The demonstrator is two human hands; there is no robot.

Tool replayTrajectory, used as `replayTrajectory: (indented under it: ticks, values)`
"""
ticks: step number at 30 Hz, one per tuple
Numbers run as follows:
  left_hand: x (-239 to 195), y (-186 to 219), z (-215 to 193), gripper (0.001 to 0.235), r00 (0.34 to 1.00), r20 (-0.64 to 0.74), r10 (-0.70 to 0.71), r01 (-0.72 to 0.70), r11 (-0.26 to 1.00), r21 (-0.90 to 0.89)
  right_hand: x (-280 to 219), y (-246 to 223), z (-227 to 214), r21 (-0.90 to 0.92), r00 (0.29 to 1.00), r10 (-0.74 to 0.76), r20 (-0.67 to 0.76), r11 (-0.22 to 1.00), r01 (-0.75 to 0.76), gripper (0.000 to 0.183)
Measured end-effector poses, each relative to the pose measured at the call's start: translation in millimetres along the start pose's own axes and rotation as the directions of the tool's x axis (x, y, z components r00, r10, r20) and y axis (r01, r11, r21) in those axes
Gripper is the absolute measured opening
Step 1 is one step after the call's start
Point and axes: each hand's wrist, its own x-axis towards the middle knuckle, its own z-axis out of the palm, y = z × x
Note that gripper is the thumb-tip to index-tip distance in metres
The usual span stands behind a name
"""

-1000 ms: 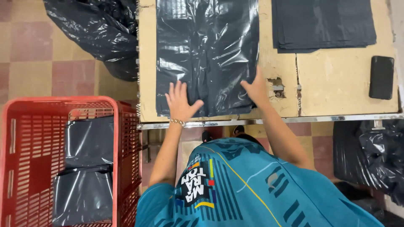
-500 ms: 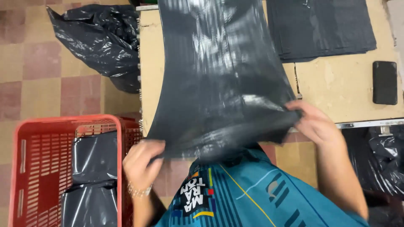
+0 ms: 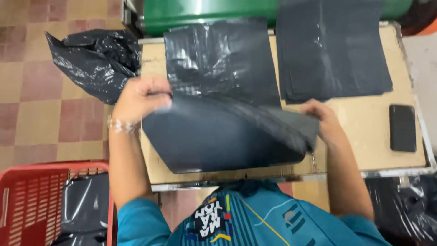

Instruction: Folding black plastic bags and placing them into a red plastic basket at a packaging station.

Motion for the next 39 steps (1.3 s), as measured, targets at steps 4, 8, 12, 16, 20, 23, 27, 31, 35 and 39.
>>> replayTrajectory:
  ticks: [4,8,12,16,20,23,27,31,35,39]
  values:
    - [76,-190,-24,0.034,0.842,-0.191,-0.505,0.298,0.729,-0.616,166,58,28,0.271,0.994,0.014,-0.112,0.962,0.017,0.026]
    - [52,-228,28,0.076,0.47,-0.105,-0.876,0.574,0.394,-0.717,289,111,54,0.552,0.911,0.412,-0.028,0.766,-0.33,0.024]
    - [-14,-293,76,0.059,0.349,-0.141,-0.926,0.682,0.355,-0.64,323,180,72,0.613,0.824,0.557,0.101,0.618,-0.492,0.029]
    - [-80,-228,103,0.037,0.365,-0.299,-0.882,0.825,0.455,-0.335,261,159,60,0.626,0.767,0.51,0.39,0.464,-0.627,0.039]
    - [-117,-122,137,0.049,0.383,-0.276,-0.882,0.924,0.371,0.094,143,110,42,0.457,0.653,0.609,0.45,0.471,-0.754,0.029]
    - [-143,-112,163,0.054,0.495,-0.423,-0.759,0.868,0.414,0.274,62,89,36,0.298,0.647,0.652,0.395,0.575,-0.762,0.018]
    - [-141,-109,183,0.052,0.404,-0.453,-0.795,0.907,0.285,0.308,21,129,46,0.15,0.641,0.65,0.408,0.645,-0.75,0.02]
    - [-154,-160,199,0.028,0.509,-0.498,-0.702,0.857,0.359,0.37,26,110,79,0.022,0.713,0.701,0.025,0.712,-0.701,0.069]
    - [-153,-166,197,0.017,0.615,-0.585,-0.528,0.749,0.623,0.225,20,28,98,-0.006,0.72,0.668,-0.188,0.732,-0.681,0.072]
    - [-152,-160,197,0.015,0.592,-0.627,-0.507,0.739,0.652,0.17,15,59,91,0.012,0.726,0.644,-0.24,0.75,-0.661,0.081]
